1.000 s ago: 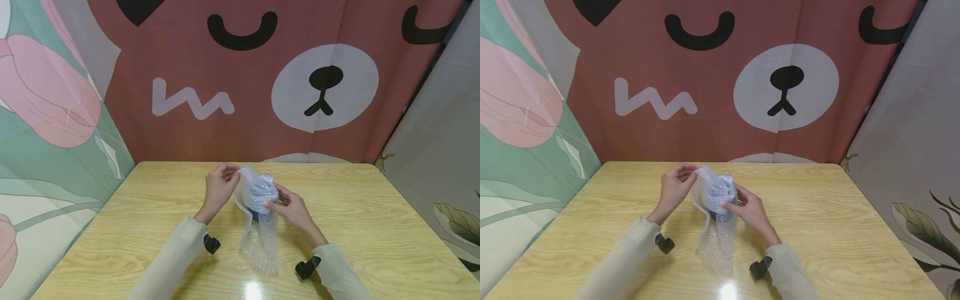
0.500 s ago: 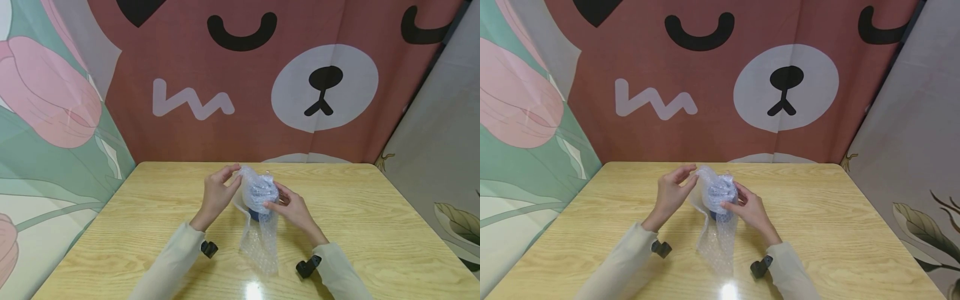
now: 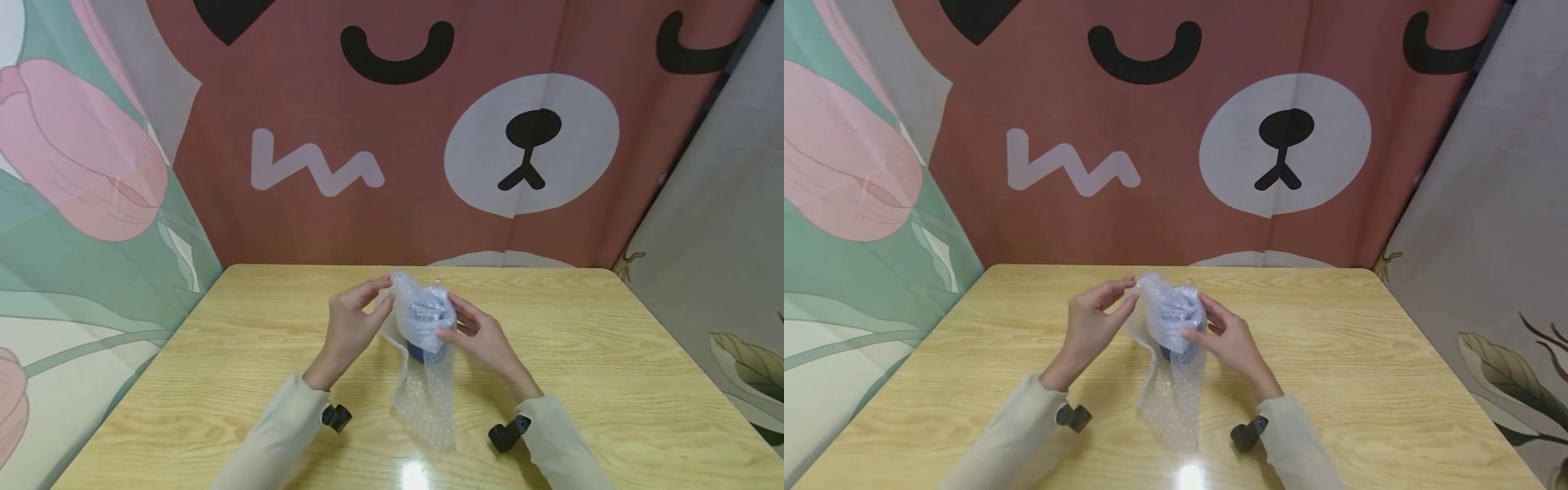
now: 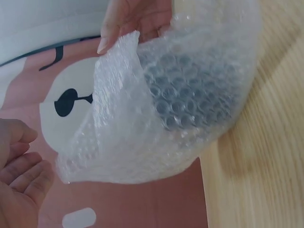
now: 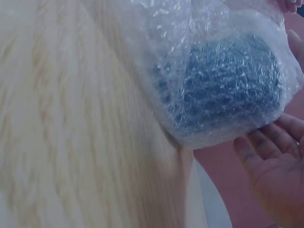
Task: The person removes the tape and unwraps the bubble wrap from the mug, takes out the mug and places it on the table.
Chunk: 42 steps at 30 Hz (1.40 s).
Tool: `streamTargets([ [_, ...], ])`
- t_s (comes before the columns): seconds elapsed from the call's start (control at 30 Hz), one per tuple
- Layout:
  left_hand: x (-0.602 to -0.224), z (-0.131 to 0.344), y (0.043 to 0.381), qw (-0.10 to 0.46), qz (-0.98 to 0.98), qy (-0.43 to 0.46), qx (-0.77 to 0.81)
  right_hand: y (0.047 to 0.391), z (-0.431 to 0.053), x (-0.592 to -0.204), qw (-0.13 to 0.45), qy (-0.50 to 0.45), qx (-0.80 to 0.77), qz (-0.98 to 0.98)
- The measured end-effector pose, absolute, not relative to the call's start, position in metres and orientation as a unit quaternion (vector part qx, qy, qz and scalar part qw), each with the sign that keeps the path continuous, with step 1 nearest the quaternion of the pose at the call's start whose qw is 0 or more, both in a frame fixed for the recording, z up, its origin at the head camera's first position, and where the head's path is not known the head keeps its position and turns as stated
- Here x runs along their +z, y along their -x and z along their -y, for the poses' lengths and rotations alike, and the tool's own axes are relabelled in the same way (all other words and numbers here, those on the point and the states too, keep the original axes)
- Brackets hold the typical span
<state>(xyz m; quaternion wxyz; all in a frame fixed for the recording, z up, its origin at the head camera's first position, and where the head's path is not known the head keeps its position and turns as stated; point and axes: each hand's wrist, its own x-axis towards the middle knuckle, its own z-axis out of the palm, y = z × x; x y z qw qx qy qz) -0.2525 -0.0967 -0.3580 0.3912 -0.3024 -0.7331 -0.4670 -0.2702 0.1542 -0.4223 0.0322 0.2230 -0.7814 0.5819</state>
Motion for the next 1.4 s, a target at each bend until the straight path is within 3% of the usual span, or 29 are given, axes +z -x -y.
streamTargets([
  [0.47, -0.367, 0.090, 0.238, 0.406, 0.769, 0.328, -0.369, 0.277, -0.166, -0.424, 0.031, -0.318, 0.628, 0.709],
  [0.8, -0.381, 0.076, 0.224, 0.345, 0.829, 0.308, -0.316, 0.285, -0.180, -0.427, -0.034, -0.313, 0.633, 0.708],
  [1.4, -0.391, 0.059, 0.220, 0.296, 0.876, 0.283, -0.254, 0.296, -0.181, -0.424, -0.069, -0.311, 0.617, 0.719],
])
